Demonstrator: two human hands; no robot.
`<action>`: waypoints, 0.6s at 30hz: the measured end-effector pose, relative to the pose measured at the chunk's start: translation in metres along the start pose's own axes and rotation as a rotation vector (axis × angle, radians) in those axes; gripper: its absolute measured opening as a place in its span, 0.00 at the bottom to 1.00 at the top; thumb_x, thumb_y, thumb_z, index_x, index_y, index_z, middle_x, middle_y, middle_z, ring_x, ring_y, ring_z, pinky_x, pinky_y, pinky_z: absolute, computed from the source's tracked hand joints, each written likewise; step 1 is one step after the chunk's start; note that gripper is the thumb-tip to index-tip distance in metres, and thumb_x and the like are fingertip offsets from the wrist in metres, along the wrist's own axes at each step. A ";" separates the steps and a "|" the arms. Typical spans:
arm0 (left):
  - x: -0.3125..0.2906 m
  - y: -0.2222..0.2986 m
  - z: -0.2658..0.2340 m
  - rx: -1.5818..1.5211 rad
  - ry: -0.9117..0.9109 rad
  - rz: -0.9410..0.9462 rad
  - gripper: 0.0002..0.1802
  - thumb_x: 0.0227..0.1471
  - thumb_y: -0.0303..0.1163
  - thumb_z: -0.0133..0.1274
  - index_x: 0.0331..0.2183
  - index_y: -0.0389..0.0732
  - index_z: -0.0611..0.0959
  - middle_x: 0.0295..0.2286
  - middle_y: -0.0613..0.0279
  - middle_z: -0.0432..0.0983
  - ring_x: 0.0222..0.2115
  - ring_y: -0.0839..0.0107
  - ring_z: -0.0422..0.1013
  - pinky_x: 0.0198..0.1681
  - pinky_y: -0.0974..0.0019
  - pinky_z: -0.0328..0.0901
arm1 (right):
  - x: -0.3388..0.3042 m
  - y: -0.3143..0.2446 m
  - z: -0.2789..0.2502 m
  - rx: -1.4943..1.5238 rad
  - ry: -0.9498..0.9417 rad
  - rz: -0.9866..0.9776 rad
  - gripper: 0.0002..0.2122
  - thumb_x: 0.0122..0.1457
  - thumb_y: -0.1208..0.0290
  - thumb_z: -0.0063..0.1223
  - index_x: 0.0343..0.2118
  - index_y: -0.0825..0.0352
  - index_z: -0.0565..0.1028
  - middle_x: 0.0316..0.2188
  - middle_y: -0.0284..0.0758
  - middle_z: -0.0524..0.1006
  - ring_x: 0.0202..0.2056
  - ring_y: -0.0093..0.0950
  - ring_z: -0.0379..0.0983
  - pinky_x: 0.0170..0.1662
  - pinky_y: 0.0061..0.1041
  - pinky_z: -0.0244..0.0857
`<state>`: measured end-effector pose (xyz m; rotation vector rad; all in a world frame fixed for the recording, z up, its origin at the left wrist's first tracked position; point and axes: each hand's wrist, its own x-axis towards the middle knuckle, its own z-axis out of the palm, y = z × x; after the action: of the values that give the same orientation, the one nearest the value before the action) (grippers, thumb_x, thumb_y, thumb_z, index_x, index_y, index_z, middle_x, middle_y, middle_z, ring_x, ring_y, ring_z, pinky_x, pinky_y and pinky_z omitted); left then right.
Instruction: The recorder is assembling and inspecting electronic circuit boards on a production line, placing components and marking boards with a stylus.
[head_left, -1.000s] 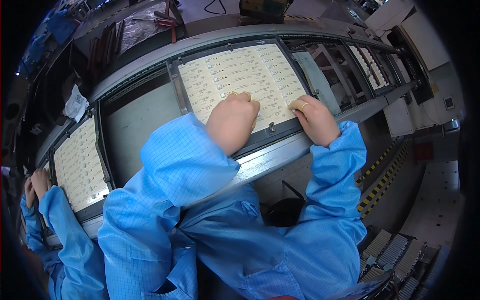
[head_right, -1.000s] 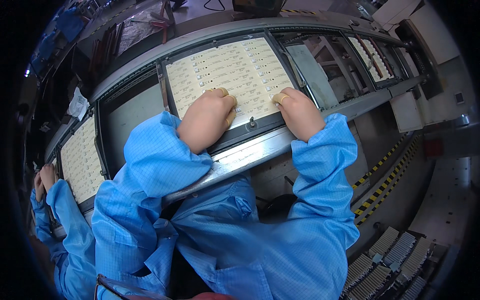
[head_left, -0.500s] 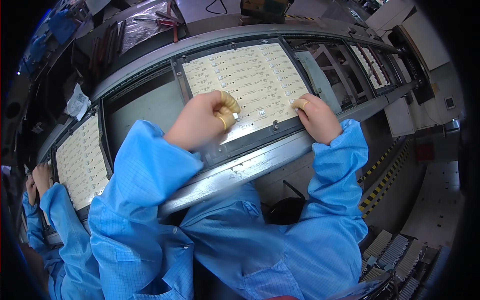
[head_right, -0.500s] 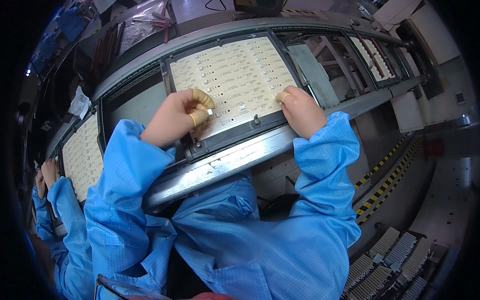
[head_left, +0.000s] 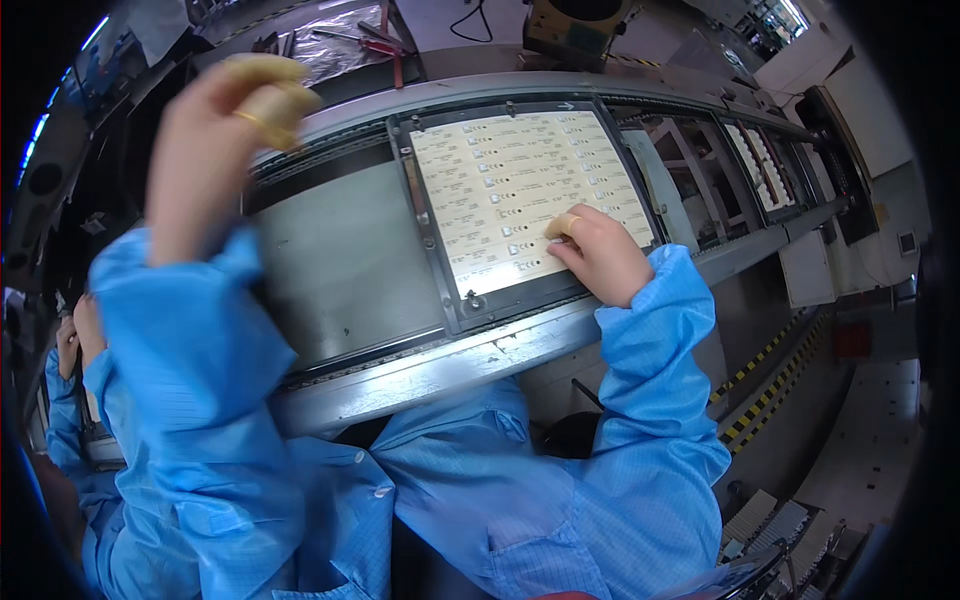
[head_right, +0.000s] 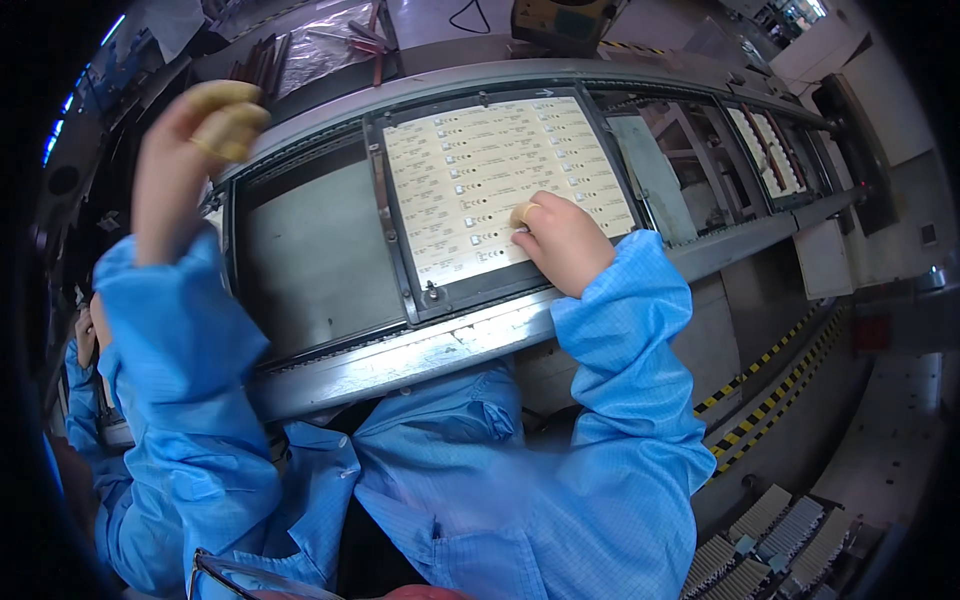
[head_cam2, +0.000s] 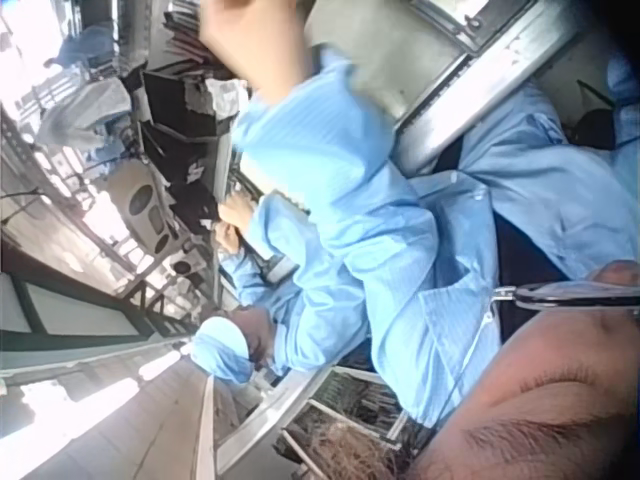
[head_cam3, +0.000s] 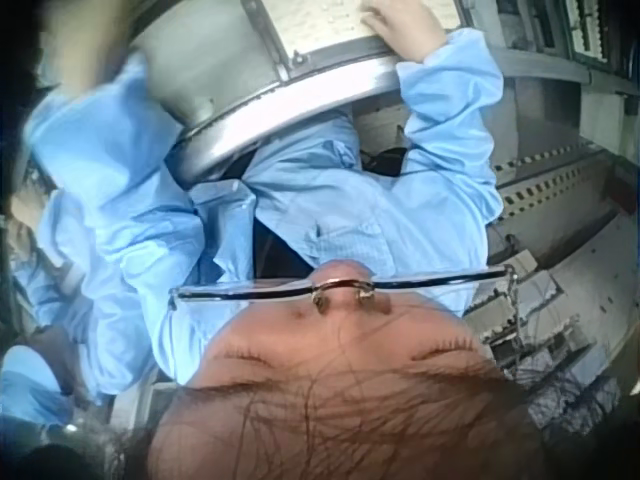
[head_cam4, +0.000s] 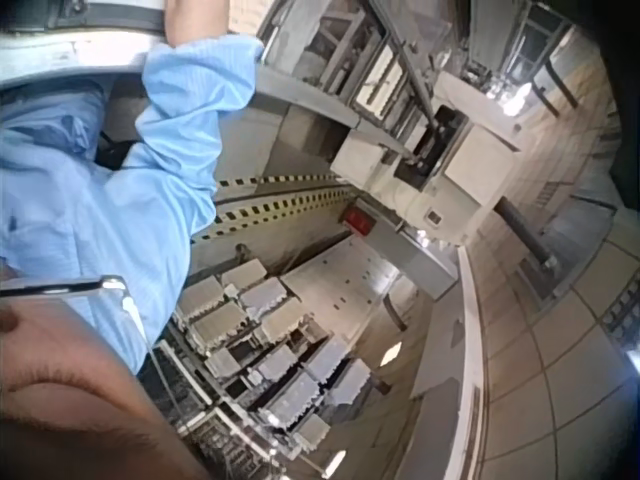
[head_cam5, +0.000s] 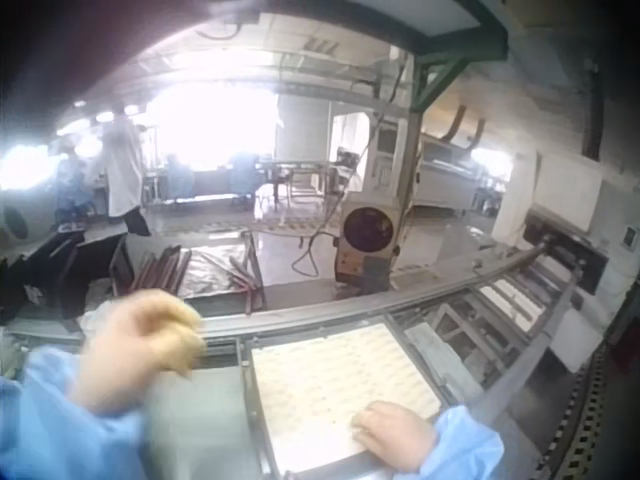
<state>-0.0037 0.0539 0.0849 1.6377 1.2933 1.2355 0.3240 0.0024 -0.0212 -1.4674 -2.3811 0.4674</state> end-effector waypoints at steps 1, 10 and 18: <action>0.020 -0.005 -0.022 0.093 0.030 0.044 0.12 0.48 0.26 0.51 0.38 0.36 0.79 0.27 0.60 0.76 0.26 0.76 0.70 0.30 0.75 0.65 | -0.006 0.006 0.000 -0.014 0.021 0.008 0.07 0.48 0.77 0.56 0.31 0.69 0.73 0.27 0.39 0.71 0.29 0.36 0.71 0.34 0.29 0.66; 0.105 -0.135 -0.215 1.096 0.037 0.064 0.11 0.47 0.27 0.51 0.36 0.39 0.78 0.35 0.52 0.76 0.38 0.56 0.71 0.41 0.62 0.65 | -0.002 -0.029 0.001 0.077 0.215 0.033 0.03 0.52 0.81 0.46 0.30 0.70 0.72 0.25 0.40 0.72 0.28 0.36 0.70 0.33 0.27 0.64; 0.129 -0.196 -0.185 1.031 -0.167 -0.271 0.12 0.46 0.27 0.50 0.36 0.40 0.79 0.35 0.51 0.76 0.37 0.61 0.73 0.39 0.64 0.65 | -0.009 -0.049 0.008 0.145 0.103 0.119 0.05 0.52 0.80 0.50 0.33 0.69 0.73 0.27 0.35 0.73 0.24 0.23 0.70 0.29 0.19 0.65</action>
<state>-0.2327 0.2227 -0.0076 2.0443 2.1286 0.2043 0.2857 -0.0276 -0.0086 -1.5349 -2.1424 0.5661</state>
